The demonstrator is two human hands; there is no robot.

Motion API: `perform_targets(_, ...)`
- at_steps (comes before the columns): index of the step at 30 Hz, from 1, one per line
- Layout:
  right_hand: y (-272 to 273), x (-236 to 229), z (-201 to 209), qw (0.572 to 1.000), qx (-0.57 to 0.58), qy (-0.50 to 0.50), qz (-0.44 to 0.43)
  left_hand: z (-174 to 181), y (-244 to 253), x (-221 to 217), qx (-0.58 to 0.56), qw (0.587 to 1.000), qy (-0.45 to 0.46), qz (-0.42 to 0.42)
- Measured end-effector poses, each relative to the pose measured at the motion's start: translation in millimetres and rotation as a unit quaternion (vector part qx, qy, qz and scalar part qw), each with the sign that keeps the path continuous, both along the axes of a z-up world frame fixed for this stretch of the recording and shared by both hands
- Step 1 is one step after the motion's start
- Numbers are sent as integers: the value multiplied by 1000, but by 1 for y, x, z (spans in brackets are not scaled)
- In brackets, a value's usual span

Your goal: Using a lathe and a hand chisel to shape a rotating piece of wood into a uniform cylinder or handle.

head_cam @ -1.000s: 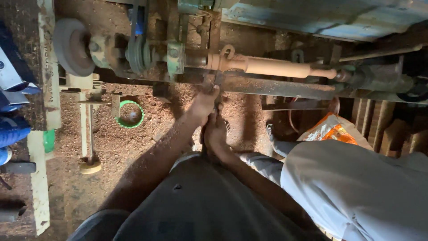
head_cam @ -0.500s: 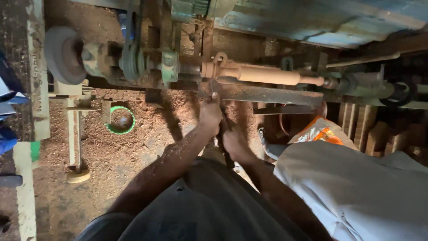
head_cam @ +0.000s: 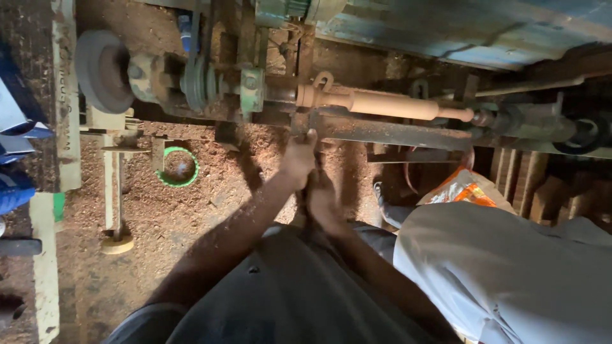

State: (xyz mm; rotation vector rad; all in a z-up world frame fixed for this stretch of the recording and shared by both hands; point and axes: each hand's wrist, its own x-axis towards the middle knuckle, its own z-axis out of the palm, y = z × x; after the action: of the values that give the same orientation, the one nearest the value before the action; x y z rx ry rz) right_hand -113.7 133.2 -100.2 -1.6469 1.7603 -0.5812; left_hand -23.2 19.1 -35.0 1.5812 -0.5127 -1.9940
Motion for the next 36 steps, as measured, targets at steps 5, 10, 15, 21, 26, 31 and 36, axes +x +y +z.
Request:
perform_targets(5,-33,-24,137,929,264,-183,-182,19,8,-29,-60,997,2,58)
perform_targets(10,-29,-26,123,864,331,-281,-256,28,4,-30,49,984,39,168)
perform_targets(15,-33,4,143,892,265,-298,-215,25,2,-12,39,992,44,114)
perform_targets(21,-25,40,85,876,238,-304,-289,18,-8,11,46,994,69,74)
perform_targets(26,-22,25,92,987,-37,-97,-121,25,-8,8,38,997,45,49)
perform_targets(31,-25,-27,121,955,-221,147,131,-9,6,-17,-41,998,25,-36)
perform_targets(36,-41,-21,164,857,347,-304,-228,15,4,-30,69,978,95,172)
